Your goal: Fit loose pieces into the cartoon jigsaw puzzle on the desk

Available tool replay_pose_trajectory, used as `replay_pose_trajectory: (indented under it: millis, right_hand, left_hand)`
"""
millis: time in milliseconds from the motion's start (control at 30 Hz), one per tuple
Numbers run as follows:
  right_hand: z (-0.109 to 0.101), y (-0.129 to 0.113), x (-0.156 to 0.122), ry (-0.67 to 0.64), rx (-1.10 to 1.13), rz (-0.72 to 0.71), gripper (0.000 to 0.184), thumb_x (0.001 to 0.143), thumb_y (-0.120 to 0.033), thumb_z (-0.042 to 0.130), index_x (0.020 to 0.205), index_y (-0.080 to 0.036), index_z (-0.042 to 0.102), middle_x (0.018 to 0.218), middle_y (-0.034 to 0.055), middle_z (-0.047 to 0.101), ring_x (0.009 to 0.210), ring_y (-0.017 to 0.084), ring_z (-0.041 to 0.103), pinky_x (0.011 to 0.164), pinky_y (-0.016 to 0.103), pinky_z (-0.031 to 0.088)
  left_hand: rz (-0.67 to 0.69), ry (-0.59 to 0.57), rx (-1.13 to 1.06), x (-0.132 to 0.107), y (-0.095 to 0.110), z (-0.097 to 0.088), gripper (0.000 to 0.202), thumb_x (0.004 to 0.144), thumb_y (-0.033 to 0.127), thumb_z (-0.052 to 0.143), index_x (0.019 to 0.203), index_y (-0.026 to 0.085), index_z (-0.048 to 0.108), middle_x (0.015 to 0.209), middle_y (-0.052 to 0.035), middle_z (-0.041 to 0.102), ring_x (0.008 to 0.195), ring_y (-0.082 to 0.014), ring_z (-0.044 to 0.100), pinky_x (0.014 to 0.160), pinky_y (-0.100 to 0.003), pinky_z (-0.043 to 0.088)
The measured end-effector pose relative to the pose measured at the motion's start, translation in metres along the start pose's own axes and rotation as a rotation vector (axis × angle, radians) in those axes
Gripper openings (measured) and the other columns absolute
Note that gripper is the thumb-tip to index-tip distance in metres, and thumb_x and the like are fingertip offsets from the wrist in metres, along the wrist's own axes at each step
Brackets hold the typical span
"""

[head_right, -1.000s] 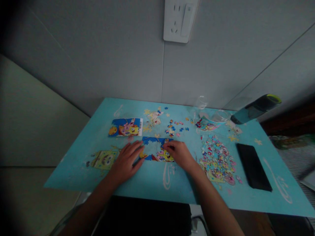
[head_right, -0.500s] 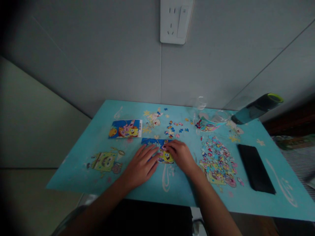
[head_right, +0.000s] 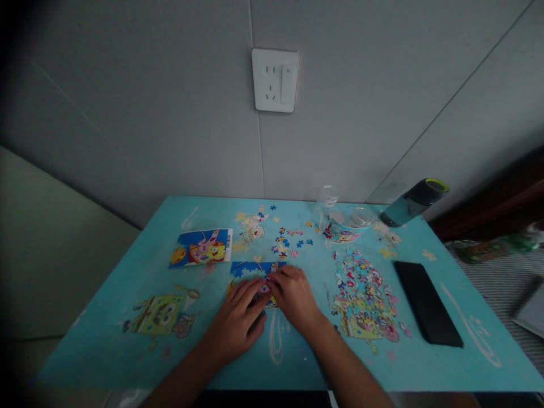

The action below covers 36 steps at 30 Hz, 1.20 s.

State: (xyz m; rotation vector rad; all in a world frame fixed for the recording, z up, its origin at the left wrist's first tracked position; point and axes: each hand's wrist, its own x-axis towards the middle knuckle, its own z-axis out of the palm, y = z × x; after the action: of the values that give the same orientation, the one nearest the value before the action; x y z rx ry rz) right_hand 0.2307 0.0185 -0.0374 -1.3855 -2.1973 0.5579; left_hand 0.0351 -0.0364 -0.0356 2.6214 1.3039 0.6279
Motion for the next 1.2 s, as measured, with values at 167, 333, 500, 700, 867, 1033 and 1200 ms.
replay_pose_trajectory:
  millis: [167,333,500,700,867,1033,1200]
  right_hand:
    - [-0.002,-0.007,-0.001,0.043,0.074,0.012,0.009,0.093,-0.024,0.064,0.096,-0.025,0.073,0.091,0.0048,0.07,0.089,0.022,0.064,0.085,0.036,0.049]
    - [-0.014,-0.001,0.001,0.204,0.089,0.138,0.012,0.095,-0.026,0.059,0.091,-0.024,0.07,0.091,0.0045,0.072,0.088,0.022,0.065,0.085,0.036,0.049]
    - [-0.03,0.024,-0.001,0.308,-0.045,0.318,0.022,0.096,-0.032,0.055,0.097,-0.021,0.073,0.094,0.0076,0.075,0.084,0.025,0.067,0.079,0.037,0.049]
    - [-0.031,0.038,-0.004,0.307,-0.19,0.364,0.024,0.096,-0.031,0.053,0.097,-0.019,0.074,0.093,0.0101,0.073,0.088,0.026,0.066,0.084,0.038,0.048]
    - [-0.027,0.039,-0.003,0.363,-0.271,0.334,0.021,0.095,-0.03,0.055,0.095,-0.02,0.074,0.095,0.0119,0.068,0.092,0.027,0.062,0.09,0.041,0.047]
    - [-0.025,0.036,-0.001,0.37,-0.254,0.302,0.023,0.096,-0.028,0.051,0.095,-0.02,0.072,0.094,0.0108,0.066,0.091,0.026,0.061,0.088,0.04,0.047]
    - [-0.025,0.028,0.001,0.361,-0.231,0.255,0.024,0.098,-0.027,0.049,0.101,-0.019,0.071,0.1,0.0113,0.065,0.097,0.026,0.059,0.092,0.041,0.046]
  left_hand:
    - [-0.028,0.035,-0.021,0.0,-0.001,0.002,0.041,0.092,0.023,0.055,0.133,0.023,0.06,0.149,-0.013,0.047,0.137,-0.0336,0.045,0.112,-0.058,0.043]
    - [-0.035,0.014,-0.007,-0.001,-0.003,0.003,0.039,0.092,0.021,0.053,0.13,0.023,0.061,0.155,-0.0141,0.037,0.142,-0.0367,0.037,0.112,-0.06,0.041]
    - [-0.05,0.005,-0.023,-0.001,-0.003,0.001,0.038,0.092,0.021,0.054,0.129,0.023,0.061,0.145,-0.0143,0.046,0.137,-0.0348,0.041,0.111,-0.059,0.041]
    - [-0.05,0.006,-0.035,0.0,-0.002,-0.002,0.037,0.094,0.025,0.054,0.13,0.024,0.061,0.145,-0.0126,0.047,0.135,-0.0336,0.042,0.11,-0.06,0.041]
    - [-0.043,-0.003,-0.05,0.0,-0.002,-0.003,0.037,0.093,0.028,0.055,0.13,0.024,0.061,0.142,-0.0123,0.05,0.133,-0.0336,0.044,0.111,-0.061,0.04]
    - [-0.052,-0.005,-0.065,0.002,-0.001,-0.004,0.038,0.091,0.024,0.056,0.129,0.024,0.061,0.136,-0.0108,0.054,0.127,-0.0321,0.049,0.109,-0.058,0.042]
    - [-0.073,-0.038,-0.093,0.004,0.0,-0.004,0.039,0.09,0.016,0.053,0.128,0.023,0.06,0.134,-0.0104,0.055,0.124,-0.0307,0.05,0.107,-0.055,0.042]
